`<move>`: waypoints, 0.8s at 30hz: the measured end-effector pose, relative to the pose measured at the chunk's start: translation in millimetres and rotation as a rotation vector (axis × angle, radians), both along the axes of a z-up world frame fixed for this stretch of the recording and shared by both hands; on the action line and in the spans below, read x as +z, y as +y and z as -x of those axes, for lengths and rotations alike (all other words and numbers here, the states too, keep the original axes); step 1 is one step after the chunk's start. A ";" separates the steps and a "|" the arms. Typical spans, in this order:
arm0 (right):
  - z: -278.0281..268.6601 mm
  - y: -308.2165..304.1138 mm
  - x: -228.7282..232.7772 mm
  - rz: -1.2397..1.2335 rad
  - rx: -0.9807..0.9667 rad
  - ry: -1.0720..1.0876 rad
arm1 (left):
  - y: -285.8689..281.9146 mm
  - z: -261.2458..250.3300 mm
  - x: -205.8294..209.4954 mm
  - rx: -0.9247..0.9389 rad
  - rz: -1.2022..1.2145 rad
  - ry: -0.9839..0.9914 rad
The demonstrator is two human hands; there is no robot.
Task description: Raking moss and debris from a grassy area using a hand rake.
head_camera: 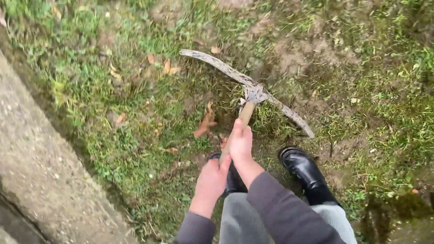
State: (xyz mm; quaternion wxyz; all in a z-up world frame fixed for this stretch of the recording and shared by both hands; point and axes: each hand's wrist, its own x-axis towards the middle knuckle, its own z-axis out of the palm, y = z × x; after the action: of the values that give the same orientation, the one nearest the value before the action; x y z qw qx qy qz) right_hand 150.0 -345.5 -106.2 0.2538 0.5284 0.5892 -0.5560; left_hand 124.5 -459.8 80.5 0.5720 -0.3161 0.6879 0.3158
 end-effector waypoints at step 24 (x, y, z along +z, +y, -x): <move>141.2 -101.0 5.7 -0.064 0.751 0.218 | -36.3 4.3 -119.4 0.860 -0.163 0.346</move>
State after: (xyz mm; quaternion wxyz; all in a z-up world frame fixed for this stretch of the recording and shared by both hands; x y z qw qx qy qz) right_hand 8.8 -446.4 -100.4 0.3591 0.2215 0.7822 -0.4584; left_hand 120.2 -496.2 -38.8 0.2891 -0.4692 0.5529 0.6250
